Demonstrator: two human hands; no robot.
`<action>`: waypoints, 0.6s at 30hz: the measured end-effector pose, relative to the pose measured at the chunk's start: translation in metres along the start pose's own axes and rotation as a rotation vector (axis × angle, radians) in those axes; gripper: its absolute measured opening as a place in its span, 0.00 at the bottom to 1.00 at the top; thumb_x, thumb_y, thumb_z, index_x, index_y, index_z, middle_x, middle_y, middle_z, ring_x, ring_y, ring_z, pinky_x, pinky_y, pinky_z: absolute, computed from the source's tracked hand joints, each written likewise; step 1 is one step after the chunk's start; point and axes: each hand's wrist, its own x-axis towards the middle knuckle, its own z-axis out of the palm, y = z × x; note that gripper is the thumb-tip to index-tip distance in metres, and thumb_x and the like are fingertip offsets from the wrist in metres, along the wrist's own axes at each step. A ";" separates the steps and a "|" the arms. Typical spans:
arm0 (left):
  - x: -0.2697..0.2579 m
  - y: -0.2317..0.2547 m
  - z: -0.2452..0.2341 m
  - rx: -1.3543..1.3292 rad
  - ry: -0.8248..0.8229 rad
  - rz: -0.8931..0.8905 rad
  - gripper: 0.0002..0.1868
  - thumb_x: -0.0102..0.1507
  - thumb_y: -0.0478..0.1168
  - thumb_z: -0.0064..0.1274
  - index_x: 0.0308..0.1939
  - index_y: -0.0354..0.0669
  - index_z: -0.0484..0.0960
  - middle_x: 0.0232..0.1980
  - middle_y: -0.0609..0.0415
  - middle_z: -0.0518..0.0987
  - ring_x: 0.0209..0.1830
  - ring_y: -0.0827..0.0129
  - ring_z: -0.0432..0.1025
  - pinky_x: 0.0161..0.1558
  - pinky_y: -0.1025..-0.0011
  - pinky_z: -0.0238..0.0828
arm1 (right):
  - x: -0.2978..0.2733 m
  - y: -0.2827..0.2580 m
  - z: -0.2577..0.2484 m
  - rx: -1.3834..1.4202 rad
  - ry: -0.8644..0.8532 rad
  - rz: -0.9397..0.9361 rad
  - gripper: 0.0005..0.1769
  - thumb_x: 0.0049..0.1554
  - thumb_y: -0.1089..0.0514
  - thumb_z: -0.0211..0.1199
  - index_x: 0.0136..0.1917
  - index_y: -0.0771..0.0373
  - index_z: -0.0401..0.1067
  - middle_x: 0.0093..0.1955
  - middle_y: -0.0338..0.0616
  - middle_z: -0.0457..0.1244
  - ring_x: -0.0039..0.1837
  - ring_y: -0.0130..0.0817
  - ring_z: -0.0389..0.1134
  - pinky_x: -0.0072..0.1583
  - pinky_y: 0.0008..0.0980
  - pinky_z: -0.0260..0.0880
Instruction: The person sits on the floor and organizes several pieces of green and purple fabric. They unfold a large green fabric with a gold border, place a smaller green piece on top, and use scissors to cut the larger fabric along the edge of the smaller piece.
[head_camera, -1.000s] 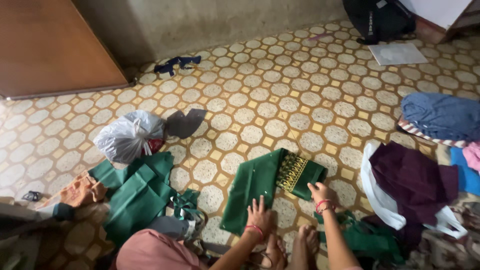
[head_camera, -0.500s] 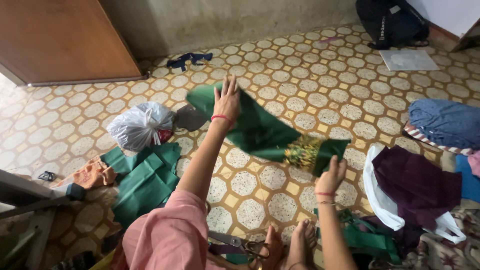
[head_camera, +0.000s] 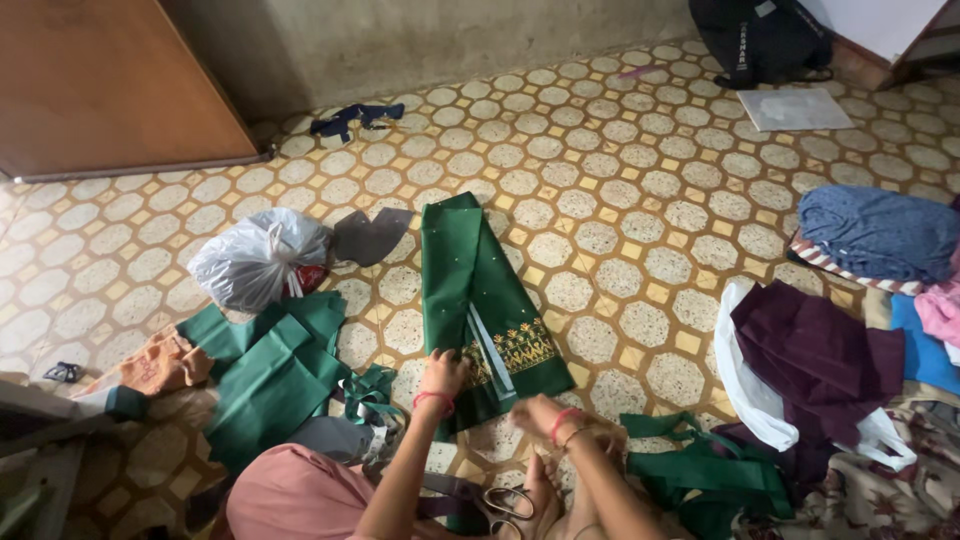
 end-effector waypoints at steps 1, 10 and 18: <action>-0.010 0.000 0.001 -0.008 -0.031 -0.035 0.31 0.63 0.58 0.55 0.65 0.47 0.75 0.74 0.38 0.66 0.62 0.42 0.72 0.62 0.54 0.71 | 0.000 0.009 -0.005 0.041 0.129 -0.026 0.14 0.59 0.44 0.63 0.54 0.52 0.77 0.55 0.41 0.71 0.56 0.37 0.74 0.57 0.38 0.73; -0.078 0.024 0.030 -0.089 -0.070 0.156 0.16 0.62 0.44 0.58 0.53 0.45 0.82 0.60 0.45 0.77 0.57 0.47 0.74 0.56 0.57 0.74 | -0.003 0.015 -0.003 -0.095 0.730 -0.101 0.17 0.56 0.49 0.66 0.55 0.59 0.75 0.58 0.47 0.69 0.61 0.48 0.69 0.62 0.42 0.69; -0.075 0.025 0.060 -0.086 0.116 0.151 0.13 0.59 0.42 0.60 0.47 0.45 0.84 0.52 0.42 0.78 0.54 0.46 0.72 0.55 0.56 0.71 | 0.035 -0.015 0.019 -0.336 0.923 0.095 0.07 0.56 0.56 0.60 0.49 0.54 0.71 0.60 0.43 0.69 0.62 0.47 0.68 0.59 0.51 0.66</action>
